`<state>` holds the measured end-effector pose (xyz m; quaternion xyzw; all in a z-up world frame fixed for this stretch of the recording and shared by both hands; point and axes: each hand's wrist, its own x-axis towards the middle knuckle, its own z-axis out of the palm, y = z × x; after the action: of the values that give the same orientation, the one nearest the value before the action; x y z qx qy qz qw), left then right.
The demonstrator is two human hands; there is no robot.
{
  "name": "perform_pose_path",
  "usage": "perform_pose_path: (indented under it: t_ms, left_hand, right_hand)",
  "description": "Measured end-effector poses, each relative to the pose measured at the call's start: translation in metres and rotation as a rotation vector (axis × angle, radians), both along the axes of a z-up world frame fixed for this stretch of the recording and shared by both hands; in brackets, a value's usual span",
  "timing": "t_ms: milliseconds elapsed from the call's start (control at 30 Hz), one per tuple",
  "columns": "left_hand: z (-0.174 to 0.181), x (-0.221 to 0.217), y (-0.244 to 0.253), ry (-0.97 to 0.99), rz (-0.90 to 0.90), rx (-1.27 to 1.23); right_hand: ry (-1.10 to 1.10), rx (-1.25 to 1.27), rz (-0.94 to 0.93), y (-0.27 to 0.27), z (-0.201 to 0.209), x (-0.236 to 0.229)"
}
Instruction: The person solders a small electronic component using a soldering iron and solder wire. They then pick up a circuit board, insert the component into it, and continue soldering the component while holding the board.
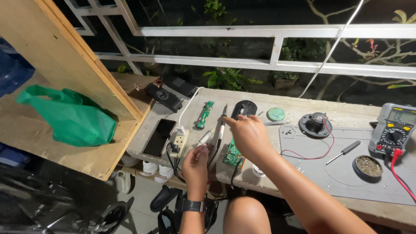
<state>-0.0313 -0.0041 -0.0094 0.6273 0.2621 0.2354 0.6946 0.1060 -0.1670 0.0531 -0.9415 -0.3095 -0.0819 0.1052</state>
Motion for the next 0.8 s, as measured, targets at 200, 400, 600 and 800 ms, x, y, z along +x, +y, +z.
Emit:
perform_pose_path:
  t_ms: [200, 400, 600, 800]
  left_hand:
    - [-0.018, -0.006, -0.006, -0.09, -0.009, 0.163]
    - [0.025, -0.034, -0.052, -0.038, -0.083, 0.157]
    - [0.028, -0.049, -0.098, -0.11, -0.3, -0.211]
    - [0.018, -0.068, -0.123, -0.09, -0.431, 0.044]
  right_hand:
    - [0.053, 0.415, -0.034, -0.063, -0.028, -0.054]
    - [0.329, 0.813, -0.149, -0.063, -0.024, -0.107]
    - [1.098, 1.406, -0.257, -0.061, 0.011, -0.137]
    - [1.037, 1.474, -0.239, -0.096, -0.014, -0.15]
